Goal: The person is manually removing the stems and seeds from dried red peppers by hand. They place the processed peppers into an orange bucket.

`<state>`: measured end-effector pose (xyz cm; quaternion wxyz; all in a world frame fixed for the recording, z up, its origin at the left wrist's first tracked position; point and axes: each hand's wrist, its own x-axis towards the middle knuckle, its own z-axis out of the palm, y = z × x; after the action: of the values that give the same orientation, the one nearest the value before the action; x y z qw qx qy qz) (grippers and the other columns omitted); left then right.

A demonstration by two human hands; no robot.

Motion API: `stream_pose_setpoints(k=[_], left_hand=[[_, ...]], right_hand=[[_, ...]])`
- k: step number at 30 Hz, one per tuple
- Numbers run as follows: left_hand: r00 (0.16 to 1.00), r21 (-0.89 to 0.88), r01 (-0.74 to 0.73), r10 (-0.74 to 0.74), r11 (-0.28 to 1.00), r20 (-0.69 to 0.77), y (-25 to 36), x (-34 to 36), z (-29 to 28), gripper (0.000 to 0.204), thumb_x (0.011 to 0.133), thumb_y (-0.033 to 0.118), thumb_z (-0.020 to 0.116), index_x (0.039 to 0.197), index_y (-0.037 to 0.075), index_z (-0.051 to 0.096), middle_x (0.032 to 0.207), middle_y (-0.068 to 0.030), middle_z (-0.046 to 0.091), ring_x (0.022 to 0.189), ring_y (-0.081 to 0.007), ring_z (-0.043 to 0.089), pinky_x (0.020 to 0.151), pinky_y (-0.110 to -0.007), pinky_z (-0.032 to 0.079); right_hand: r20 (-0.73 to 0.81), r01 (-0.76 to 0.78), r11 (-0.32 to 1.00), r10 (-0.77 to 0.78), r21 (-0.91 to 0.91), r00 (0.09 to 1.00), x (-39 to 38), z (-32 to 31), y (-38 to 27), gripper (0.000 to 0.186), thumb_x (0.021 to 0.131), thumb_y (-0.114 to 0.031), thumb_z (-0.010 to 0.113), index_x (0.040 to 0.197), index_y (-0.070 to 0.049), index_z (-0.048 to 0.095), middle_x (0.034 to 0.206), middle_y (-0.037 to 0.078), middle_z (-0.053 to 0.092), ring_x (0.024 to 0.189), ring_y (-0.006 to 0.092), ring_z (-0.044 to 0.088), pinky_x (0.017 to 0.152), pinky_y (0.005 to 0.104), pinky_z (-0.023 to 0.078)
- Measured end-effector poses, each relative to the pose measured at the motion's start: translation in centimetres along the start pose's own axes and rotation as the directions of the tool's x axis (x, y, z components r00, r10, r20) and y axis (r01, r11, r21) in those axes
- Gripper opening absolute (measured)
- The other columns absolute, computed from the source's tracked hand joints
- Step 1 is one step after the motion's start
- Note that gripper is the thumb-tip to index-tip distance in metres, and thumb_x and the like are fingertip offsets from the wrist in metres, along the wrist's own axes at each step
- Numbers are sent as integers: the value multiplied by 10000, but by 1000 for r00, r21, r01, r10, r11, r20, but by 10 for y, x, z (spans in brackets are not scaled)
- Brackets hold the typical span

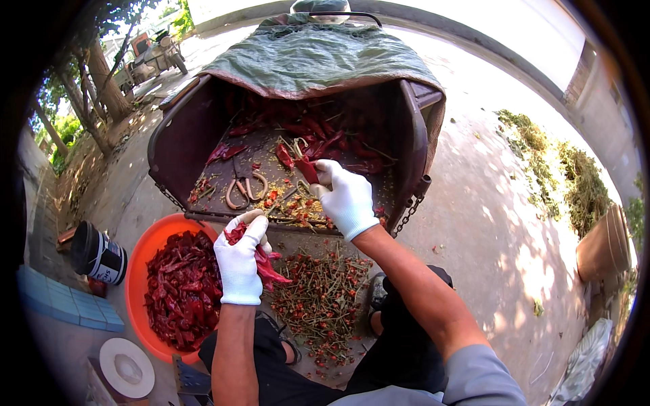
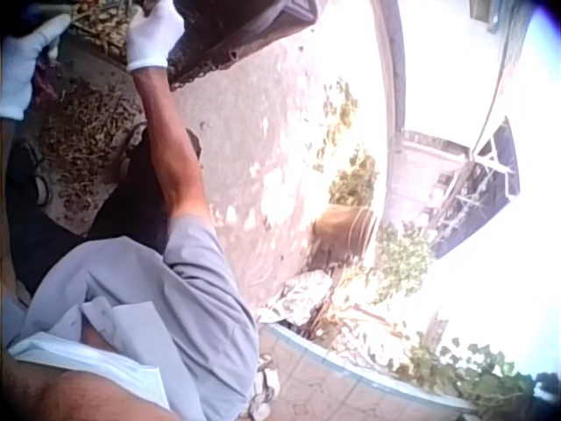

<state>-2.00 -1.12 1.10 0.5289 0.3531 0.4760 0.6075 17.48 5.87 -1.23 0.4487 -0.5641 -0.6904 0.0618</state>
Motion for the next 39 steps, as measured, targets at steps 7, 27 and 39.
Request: stream_pose_setpoints(k=[7,27,39], left_hand=[[996,-16,-69,69,998,56,0,-1,9,278,870,71,770,1108,-22,661,914,-3,676,637,-32,535,582,-204,445],[844,844,-475,398,247,359,4,-11,-10,228,760,126,735,986,105,708,898,-106,697,796,-326,684,680,-390,537],[927,329,-108,-24,938,373,13,-13,-26,164,850,53,742,996,-18,718,818,15,686,714,-33,577,638,-213,459]], right_hand=[[57,345,938,-347,40,936,-39,-1,-59,224,832,-132,704,1051,-119,661,862,85,683,768,281,688,645,367,540],[305,52,953,-147,299,941,-32,-14,-66,214,839,-250,763,845,-48,695,755,113,667,678,277,674,620,362,520],[777,-757,347,109,554,620,-25,-18,-63,219,946,-259,696,866,-60,650,720,18,649,592,90,601,541,233,466]])
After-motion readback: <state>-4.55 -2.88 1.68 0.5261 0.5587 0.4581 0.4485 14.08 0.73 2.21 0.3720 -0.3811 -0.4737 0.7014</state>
